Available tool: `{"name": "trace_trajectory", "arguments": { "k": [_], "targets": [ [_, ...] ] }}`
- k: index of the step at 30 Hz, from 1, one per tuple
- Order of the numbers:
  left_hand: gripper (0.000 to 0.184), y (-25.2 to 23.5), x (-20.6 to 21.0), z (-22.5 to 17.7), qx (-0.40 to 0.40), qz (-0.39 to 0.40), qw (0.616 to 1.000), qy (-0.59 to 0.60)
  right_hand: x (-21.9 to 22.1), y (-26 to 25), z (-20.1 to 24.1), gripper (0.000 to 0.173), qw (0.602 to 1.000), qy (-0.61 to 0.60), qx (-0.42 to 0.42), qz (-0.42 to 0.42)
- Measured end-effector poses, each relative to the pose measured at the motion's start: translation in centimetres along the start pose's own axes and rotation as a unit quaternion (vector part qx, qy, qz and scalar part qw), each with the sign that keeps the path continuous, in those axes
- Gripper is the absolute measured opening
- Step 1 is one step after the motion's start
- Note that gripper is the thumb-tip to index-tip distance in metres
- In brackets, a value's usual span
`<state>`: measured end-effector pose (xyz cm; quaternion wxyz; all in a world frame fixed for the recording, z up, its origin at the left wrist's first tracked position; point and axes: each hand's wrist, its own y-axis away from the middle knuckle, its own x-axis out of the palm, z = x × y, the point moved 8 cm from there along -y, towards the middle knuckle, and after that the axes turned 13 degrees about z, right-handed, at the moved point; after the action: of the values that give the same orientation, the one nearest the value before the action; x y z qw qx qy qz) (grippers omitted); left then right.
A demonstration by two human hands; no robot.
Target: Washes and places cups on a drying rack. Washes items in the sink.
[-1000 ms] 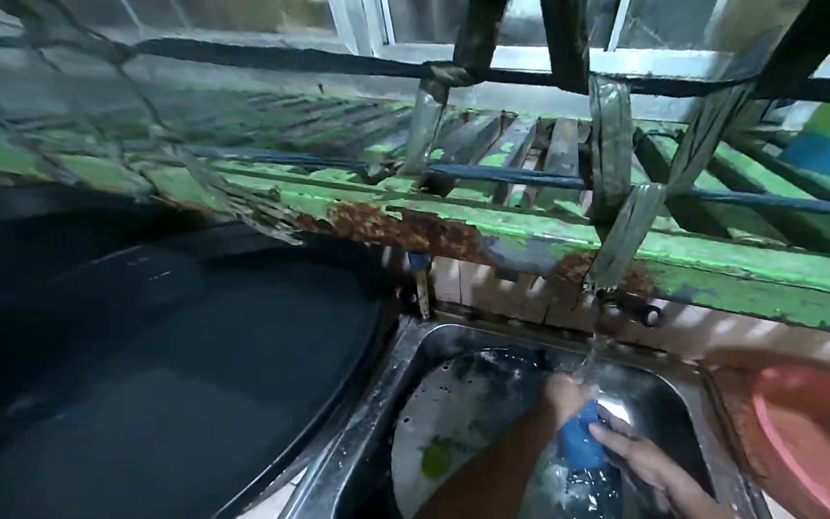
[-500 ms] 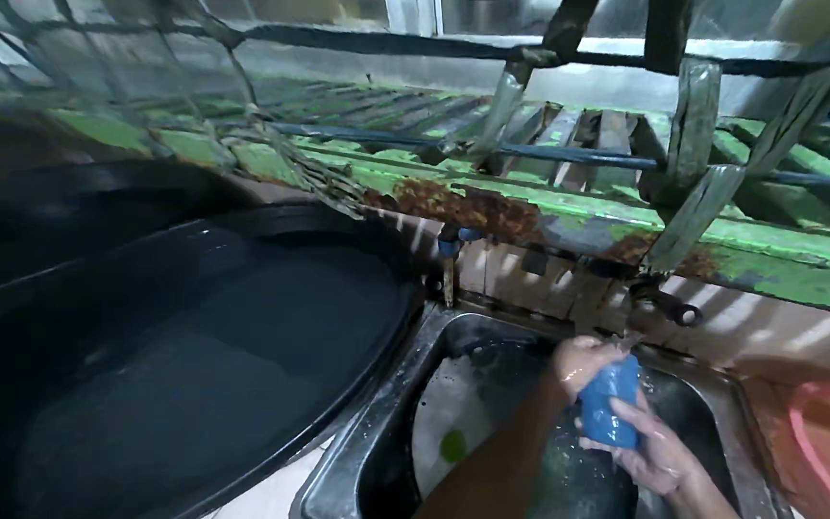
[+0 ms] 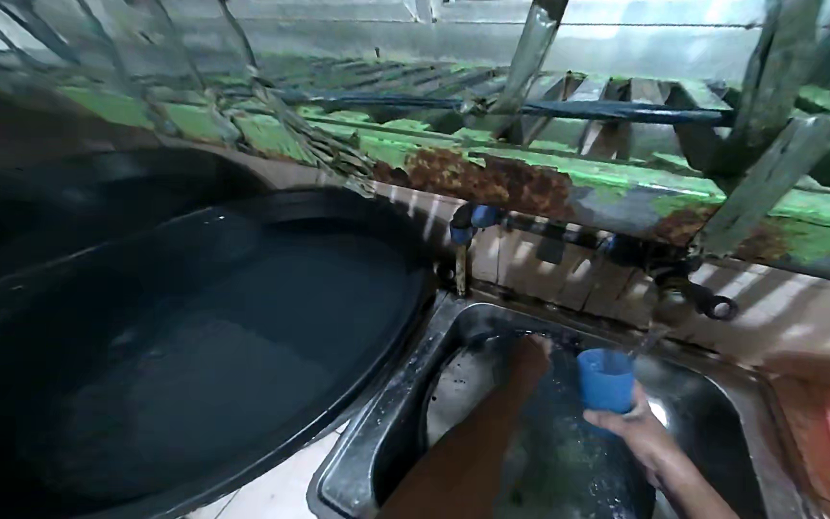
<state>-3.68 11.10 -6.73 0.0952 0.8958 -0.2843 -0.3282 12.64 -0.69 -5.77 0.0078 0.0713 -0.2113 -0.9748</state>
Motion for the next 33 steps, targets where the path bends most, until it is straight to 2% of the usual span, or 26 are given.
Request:
{"name": "trace_trajectory", "arguments": {
  "k": [3,5,6,8,9,11,12,14,15,17,19,21,22,25,27,29,31,33],
  "targets": [
    [0.045,0.3,0.2,7.8,-0.096,0.002,0.987,-0.127,-0.2,1.1,1.9,0.115,0.997,-0.008,-0.055,-0.055],
    [0.058,1.5,1.3,10.4,-0.129,0.026,0.983,-0.126,-0.4,0.3,2.2,0.114,0.997,-0.003,-0.059,-0.058],
    [0.058,2.3,1.7,10.9,-0.132,0.014,0.987,-0.09,-0.5,-0.5,2.0,0.11,0.998,0.007,-0.035,-0.048],
    [0.052,4.0,2.1,9.9,-0.133,-0.037,0.99,-0.018,-0.4,-2.0,1.6,0.085,0.999,0.006,0.031,-0.032],
    [0.05,4.4,2.4,9.1,-0.136,-0.059,0.988,-0.039,-0.1,-2.6,1.6,0.069,0.998,-0.02,0.057,-0.02],
    [0.051,4.7,3.6,8.0,-0.125,-0.033,0.987,-0.093,0.9,-3.5,2.6,0.045,0.987,-0.136,0.08,0.021],
    [0.052,4.6,4.1,7.5,-0.132,0.007,0.986,-0.102,1.5,-3.9,3.6,0.039,0.976,-0.201,0.072,0.05],
    [0.054,3.8,4.9,6.9,-0.139,0.052,0.985,-0.088,2.4,-4.9,5.8,0.047,0.943,-0.314,0.046,0.096],
    [0.055,2.9,5.2,7.2,-0.129,0.051,0.986,-0.091,2.4,-5.2,6.9,0.049,0.936,-0.332,0.032,0.112],
    [0.055,0.9,5.7,8.4,-0.11,0.018,0.991,-0.079,1.7,-5.4,8.7,0.04,0.963,-0.247,0.02,0.101],
    [0.05,0.2,6.5,8.8,-0.139,0.055,0.986,-0.075,1.0,-4.7,10.1,0.041,0.997,-0.015,0.039,0.059],
    [0.046,0.7,7.0,8.6,-0.168,0.108,0.978,-0.065,0.6,-3.5,10.6,0.052,0.982,0.163,0.08,0.044],
    [0.046,0.7,7.1,8.2,-0.167,0.123,0.976,-0.062,0.4,-2.5,10.9,0.052,0.975,0.2,0.087,0.043],
    [0.043,0.7,7.2,5.3,-0.081,0.127,0.985,-0.08,-1.0,0.6,10.4,0.046,0.976,0.196,0.066,0.072],
    [0.039,1.7,6.5,2.2,-0.006,0.13,0.984,-0.123,-3.0,2.8,8.8,0.049,0.975,0.188,0.081,0.088],
    [0.038,3.0,5.2,-0.9,0.072,0.125,0.982,-0.126,-5.8,5.1,6.8,0.059,0.977,0.181,0.076,0.081],
    [0.035,3.4,3.7,-2.6,0.105,0.092,0.99,0.008,-8.6,7.6,5.0,0.063,0.981,0.177,0.066,0.041],
    [0.037,2.6,3.7,-2.4,0.016,0.096,0.971,0.219,-10.8,10.5,3.5,0.06,0.987,0.146,0.068,-0.007]
  ]
}}
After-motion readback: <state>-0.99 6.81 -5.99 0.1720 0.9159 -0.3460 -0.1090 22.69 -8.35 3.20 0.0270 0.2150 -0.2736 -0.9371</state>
